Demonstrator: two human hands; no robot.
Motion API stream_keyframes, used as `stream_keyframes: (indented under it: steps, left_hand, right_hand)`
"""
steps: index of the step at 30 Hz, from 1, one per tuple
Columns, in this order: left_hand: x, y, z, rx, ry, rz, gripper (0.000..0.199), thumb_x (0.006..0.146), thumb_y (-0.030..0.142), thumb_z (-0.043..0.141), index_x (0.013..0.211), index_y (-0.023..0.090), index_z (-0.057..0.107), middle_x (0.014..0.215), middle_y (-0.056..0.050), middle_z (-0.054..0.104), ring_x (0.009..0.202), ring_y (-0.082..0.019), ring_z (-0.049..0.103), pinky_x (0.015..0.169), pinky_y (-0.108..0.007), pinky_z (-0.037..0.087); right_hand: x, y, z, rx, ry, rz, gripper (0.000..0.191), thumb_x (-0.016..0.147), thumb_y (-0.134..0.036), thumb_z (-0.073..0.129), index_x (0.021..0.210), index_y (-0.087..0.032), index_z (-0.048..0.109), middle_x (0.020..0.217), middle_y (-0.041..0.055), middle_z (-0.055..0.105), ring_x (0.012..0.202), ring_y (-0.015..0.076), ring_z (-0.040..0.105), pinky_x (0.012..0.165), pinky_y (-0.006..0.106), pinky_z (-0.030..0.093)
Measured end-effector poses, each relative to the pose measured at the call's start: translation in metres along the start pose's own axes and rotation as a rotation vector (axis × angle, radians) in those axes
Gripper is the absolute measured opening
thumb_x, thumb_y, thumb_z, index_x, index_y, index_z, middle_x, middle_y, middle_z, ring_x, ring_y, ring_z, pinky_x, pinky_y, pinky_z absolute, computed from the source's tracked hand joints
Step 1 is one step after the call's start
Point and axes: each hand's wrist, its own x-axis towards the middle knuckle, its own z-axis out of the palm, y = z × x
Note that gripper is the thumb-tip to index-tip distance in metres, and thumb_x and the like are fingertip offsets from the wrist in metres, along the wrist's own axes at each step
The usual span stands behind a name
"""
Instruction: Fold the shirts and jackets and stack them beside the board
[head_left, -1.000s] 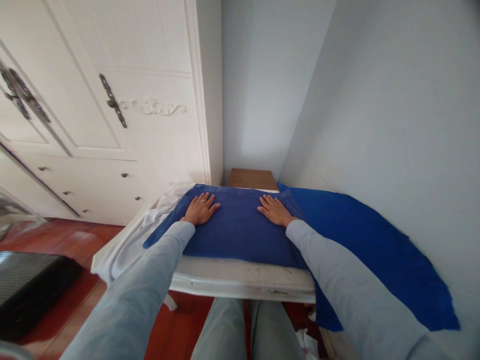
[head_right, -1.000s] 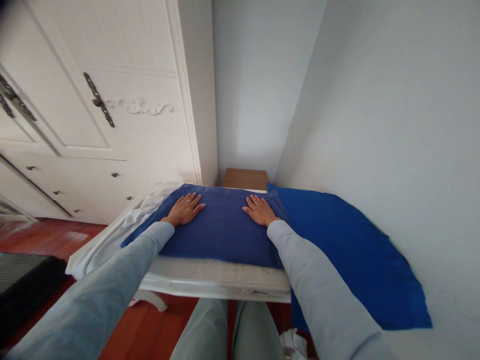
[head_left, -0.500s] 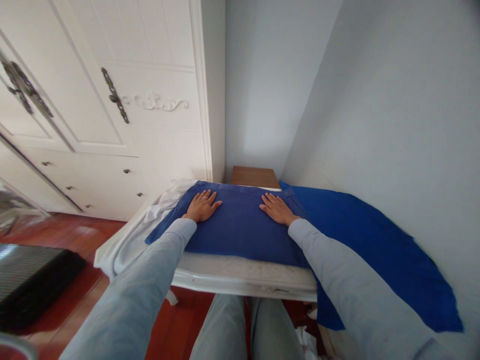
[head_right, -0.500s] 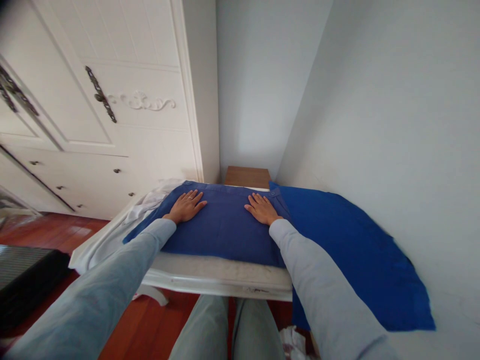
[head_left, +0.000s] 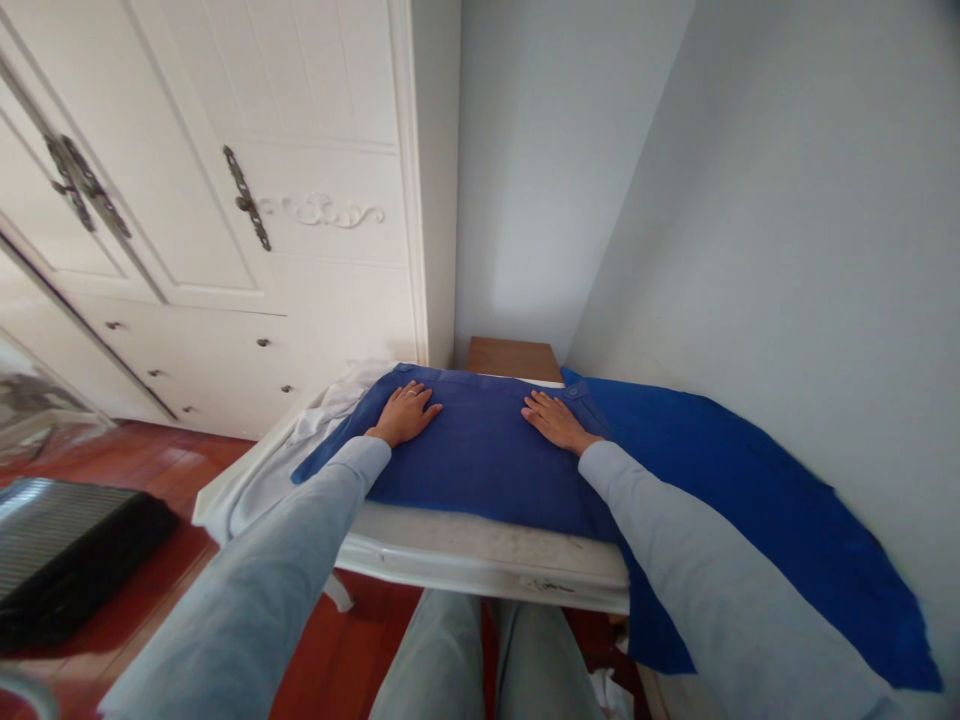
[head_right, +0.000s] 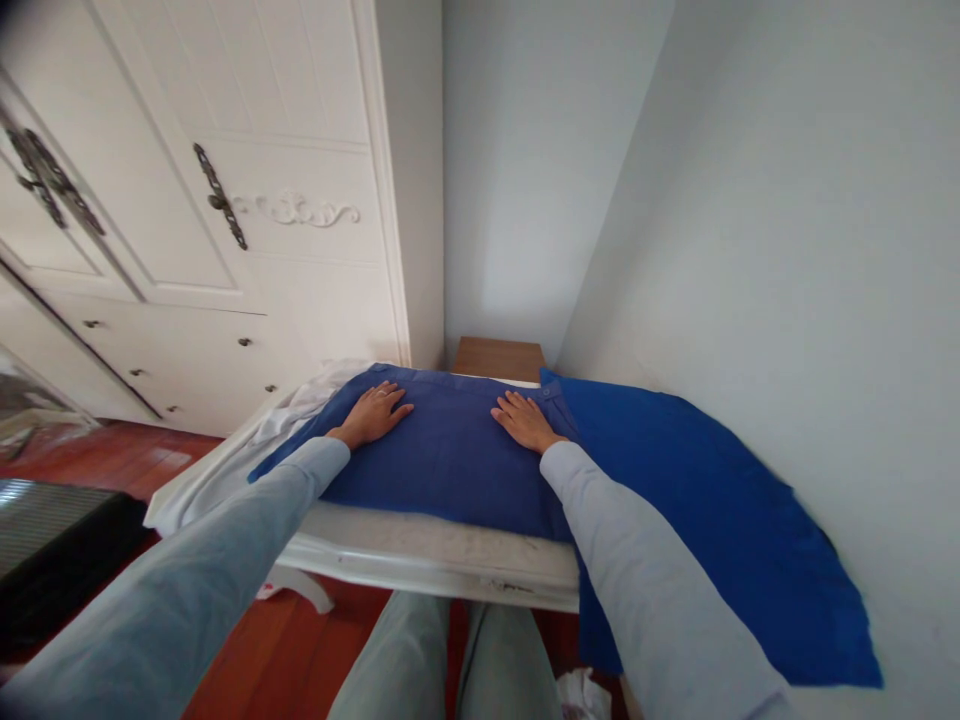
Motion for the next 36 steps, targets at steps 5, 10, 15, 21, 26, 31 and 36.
stream_keyframes:
  steps: [5,10,15,21,26,31,36]
  left_hand:
    - [0.000,0.054,-0.002,-0.493,0.110,-0.023,0.026,0.090,0.029,0.053,0.096,0.016,0.075,0.098,-0.011,0.076,0.094,-0.026,0.070,0.089,-0.037,0.053]
    - [0.000,0.125,0.005,-1.097,0.008,0.069,0.028,0.085,0.043,0.064,0.080,0.017,0.072,0.074,-0.004,0.073,0.067,-0.018,0.066,0.064,-0.029,0.050]
    - [-0.005,0.146,0.013,-1.325,-0.027,0.075,0.034,0.083,0.051,0.067,0.081,0.017,0.068,0.070,-0.003,0.071,0.066,-0.016,0.066,0.063,-0.027,0.049]
    - [-0.011,0.149,0.018,-1.455,-0.049,0.165,0.038,0.085,0.054,0.068,0.084,0.017,0.066,0.067,-0.001,0.068,0.061,-0.016,0.065,0.064,-0.029,0.051]
    - [-0.012,0.150,0.021,-1.448,-0.030,0.143,0.038,0.084,0.054,0.070,0.083,0.017,0.065,0.070,-0.002,0.069,0.064,-0.016,0.066,0.067,-0.030,0.052]
    - [-0.012,0.147,0.027,-1.392,0.030,0.091,0.038,0.083,0.055,0.069,0.078,0.018,0.064,0.069,-0.001,0.068,0.066,-0.015,0.063,0.069,-0.029,0.051]
    - [-0.013,0.146,0.030,-1.317,0.067,0.046,0.032,0.085,0.049,0.065,0.075,0.019,0.062,0.071,-0.001,0.067,0.069,-0.015,0.061,0.071,-0.029,0.050]
  right_hand:
    - [-0.014,-0.021,-0.008,0.526,0.121,-0.111,0.069,0.097,-0.072,0.027,0.083,-0.022,0.072,0.107,0.0119,0.076,0.107,0.0267,0.069,0.102,0.046,0.047]
    - [-0.035,-0.055,-0.003,0.874,0.006,-0.110,0.068,0.087,-0.083,0.036,0.069,-0.022,0.061,0.060,0.0028,0.064,0.052,0.0159,0.056,0.054,0.030,0.047]
    - [-0.043,-0.064,0.006,1.014,0.060,-0.065,0.068,0.083,-0.086,0.040,0.069,-0.022,0.058,0.058,0.0014,0.061,0.050,0.0141,0.053,0.052,0.028,0.044]
    - [-0.045,-0.065,0.011,0.950,0.154,-0.044,0.070,0.084,-0.087,0.035,0.065,-0.023,0.055,0.053,0.0008,0.058,0.048,0.0148,0.049,0.050,0.029,0.040]
    - [-0.049,-0.069,0.008,0.813,0.224,-0.032,0.069,0.089,-0.083,0.032,0.063,-0.023,0.055,0.052,0.0003,0.056,0.051,0.0163,0.051,0.057,0.030,0.042]
    - [-0.051,-0.072,0.007,0.736,0.245,-0.050,0.066,0.093,-0.078,0.030,0.062,-0.025,0.053,0.051,-0.0001,0.055,0.053,0.0181,0.053,0.061,0.031,0.044]
    - [-0.052,-0.073,0.008,0.706,0.258,-0.047,0.064,0.094,-0.077,0.029,0.066,-0.025,0.055,0.052,-0.0002,0.055,0.053,0.0187,0.053,0.061,0.032,0.043]
